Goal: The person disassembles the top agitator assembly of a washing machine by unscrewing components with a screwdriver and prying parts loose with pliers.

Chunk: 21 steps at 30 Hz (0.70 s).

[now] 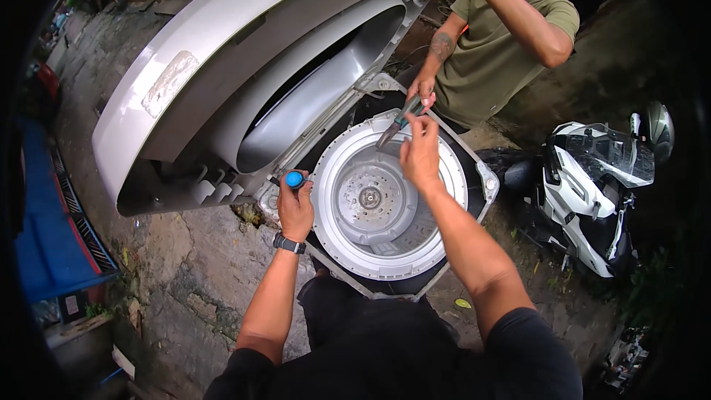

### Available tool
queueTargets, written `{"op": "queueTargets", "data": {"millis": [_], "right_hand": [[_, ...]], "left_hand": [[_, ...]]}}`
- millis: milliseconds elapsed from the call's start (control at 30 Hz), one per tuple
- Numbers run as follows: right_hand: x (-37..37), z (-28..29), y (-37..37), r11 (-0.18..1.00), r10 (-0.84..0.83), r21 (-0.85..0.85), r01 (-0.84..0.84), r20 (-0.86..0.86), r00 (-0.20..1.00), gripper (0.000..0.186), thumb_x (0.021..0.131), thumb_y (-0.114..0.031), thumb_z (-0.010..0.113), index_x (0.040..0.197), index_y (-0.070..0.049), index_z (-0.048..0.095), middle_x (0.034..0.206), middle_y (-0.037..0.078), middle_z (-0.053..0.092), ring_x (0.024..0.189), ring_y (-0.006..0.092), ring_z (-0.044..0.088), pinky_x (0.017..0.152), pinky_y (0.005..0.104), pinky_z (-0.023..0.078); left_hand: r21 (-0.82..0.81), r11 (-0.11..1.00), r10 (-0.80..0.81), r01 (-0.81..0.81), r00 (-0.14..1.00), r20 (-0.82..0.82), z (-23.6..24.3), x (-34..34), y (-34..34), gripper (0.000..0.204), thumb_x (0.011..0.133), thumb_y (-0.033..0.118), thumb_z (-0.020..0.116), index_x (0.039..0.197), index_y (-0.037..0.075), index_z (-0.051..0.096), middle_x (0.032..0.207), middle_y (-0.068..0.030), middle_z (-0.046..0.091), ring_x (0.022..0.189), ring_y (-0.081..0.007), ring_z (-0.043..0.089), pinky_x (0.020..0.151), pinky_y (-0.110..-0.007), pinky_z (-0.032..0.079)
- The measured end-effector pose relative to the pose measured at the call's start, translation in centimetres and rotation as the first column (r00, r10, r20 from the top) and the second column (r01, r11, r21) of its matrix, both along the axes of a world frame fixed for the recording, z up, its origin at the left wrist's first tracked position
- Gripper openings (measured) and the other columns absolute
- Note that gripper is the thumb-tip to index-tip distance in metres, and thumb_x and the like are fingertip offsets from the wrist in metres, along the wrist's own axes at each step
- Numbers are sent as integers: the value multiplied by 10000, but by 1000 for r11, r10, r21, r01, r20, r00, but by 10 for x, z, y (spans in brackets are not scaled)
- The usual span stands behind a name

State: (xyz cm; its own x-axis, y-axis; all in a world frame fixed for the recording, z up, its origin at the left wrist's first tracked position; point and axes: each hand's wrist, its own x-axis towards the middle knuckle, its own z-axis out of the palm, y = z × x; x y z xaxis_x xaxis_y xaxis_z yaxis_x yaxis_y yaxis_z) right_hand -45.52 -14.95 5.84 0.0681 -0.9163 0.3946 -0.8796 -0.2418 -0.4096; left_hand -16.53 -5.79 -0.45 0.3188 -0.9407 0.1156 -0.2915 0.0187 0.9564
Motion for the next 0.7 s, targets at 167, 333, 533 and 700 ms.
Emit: {"op": "queueTargets", "data": {"millis": [167,333,533,700], "right_hand": [[-52,8,-57,971,154,-41,-237,-653,742,771,739,-84,777,1456,-249,545,1499,130,443,1386,378,432,1123,556,341],[-22,21,-75,962,190,-22,-272,-659,728,364,836,-200,723,1168,-137,586,1278,101,585,1318,303,496,1106,524,348],[18,86,-29,943,333,105,-317,-380,863,552,775,-216,765,1224,-43,494,1158,211,606,1121,385,615,980,506,463],[79,139,37,604,409,636,-481,270,872,755,795,-131,697,1435,-53,304,992,263,645,819,466,663,765,556,531]], "left_hand": [[-17,996,-82,83,995,59,-1,-5,-5,361,969,219,746,1246,46,592,1114,-183,706,1024,-407,680,874,-451,536],[-25,988,-153,151,978,-143,5,27,-14,282,1014,196,718,1199,12,610,1098,-83,739,965,-164,703,880,-317,552],[3,964,-264,267,954,-141,16,19,-19,275,1002,158,723,1201,17,594,1113,-100,748,981,-191,730,873,-325,566],[3,969,-245,247,962,-118,13,35,-17,331,983,200,752,1212,17,599,1064,-121,762,959,-247,752,827,-362,578]]}}
